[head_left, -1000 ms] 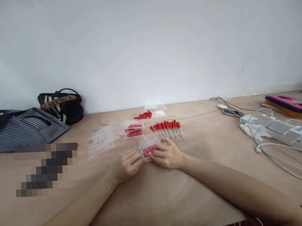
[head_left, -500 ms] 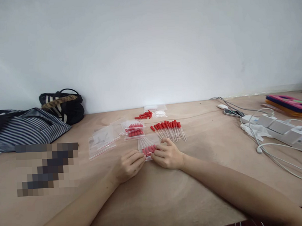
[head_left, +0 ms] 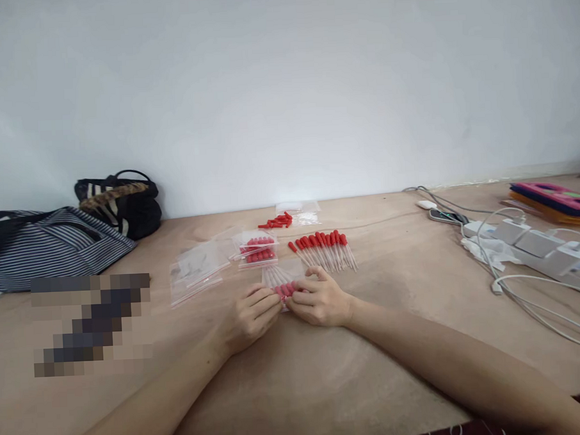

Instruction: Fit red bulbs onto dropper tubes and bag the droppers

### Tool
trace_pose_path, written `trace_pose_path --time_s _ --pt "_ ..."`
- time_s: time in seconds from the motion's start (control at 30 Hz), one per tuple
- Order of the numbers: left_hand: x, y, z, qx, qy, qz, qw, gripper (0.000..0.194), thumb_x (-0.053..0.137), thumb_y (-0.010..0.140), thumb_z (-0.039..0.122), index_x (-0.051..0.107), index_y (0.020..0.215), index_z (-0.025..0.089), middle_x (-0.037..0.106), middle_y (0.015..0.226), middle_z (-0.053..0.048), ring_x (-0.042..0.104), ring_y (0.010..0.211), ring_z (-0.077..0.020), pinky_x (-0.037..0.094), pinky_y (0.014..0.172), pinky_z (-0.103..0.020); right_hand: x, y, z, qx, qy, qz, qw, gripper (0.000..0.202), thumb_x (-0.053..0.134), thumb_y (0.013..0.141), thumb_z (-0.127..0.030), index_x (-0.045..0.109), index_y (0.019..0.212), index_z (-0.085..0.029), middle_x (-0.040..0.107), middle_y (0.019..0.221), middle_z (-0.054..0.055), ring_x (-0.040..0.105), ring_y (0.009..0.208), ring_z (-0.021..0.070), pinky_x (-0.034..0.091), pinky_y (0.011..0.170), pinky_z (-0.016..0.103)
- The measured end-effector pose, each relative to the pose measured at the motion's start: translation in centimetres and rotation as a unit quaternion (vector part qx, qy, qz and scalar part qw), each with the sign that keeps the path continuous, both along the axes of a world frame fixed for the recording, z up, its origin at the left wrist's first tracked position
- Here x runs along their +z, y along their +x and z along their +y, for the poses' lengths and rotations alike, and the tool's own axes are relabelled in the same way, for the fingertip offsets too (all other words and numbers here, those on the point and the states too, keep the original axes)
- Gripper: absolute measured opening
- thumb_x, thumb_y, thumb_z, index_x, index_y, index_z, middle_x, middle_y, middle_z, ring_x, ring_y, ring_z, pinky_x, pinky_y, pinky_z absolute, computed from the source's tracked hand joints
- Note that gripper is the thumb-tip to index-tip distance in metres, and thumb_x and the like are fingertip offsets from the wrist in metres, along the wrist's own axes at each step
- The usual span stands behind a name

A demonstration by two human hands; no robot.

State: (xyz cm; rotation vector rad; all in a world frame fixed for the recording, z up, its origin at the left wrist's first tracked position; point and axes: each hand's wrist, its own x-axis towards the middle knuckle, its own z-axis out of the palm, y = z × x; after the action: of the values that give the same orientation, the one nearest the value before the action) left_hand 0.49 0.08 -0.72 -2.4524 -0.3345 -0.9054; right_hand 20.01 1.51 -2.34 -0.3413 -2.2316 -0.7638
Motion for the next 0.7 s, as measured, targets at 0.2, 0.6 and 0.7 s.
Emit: trace_pose_path --time_s 0.2,0.6,0.7 --pt "0.0 -0.4 -0.4 0.024 0.002 0.008 1.0 0.01 0.049 0.079 0.007 0.056 0.084 0.014 0.064 0.073 -0.004 0.059 0.069 -0.0158 0.049 0.068 -0.033 0.3 0.3 -0.2 -0.001 -0.011 0.023 1.0 0.02 0.045 0.081 -0.013 0.052 0.063 -0.016 0.047 0.052 -0.005 0.041 0.063 0.0083 0.024 0.073 0.032" --pt "0.7 -1.0 -0.7 0.099 0.031 -0.01 0.995 0.014 0.052 0.079 0.008 0.051 0.066 0.016 0.055 0.055 0.0 0.05 0.055 -0.0132 0.044 0.061 -0.03 0.3 2.9 -0.7 -0.033 -0.037 0.031 0.998 0.019 0.044 0.08 -0.009 0.056 0.067 -0.015 0.051 0.055 -0.004 0.042 0.06 0.0078 0.025 0.075 0.032" --pt "0.6 -1.2 -0.5 0.1 0.032 0.0 0.995 0.02 0.053 0.08 0.013 0.048 0.061 0.017 0.049 0.051 0.002 0.046 0.051 -0.0124 0.042 0.057 -0.029 0.3 3.0 -0.8 -0.032 -0.036 0.03 0.998 0.021 0.043 0.08 -0.008 0.055 0.065 -0.015 0.048 0.052 -0.005 0.04 0.059 0.0077 0.025 0.074 0.032"
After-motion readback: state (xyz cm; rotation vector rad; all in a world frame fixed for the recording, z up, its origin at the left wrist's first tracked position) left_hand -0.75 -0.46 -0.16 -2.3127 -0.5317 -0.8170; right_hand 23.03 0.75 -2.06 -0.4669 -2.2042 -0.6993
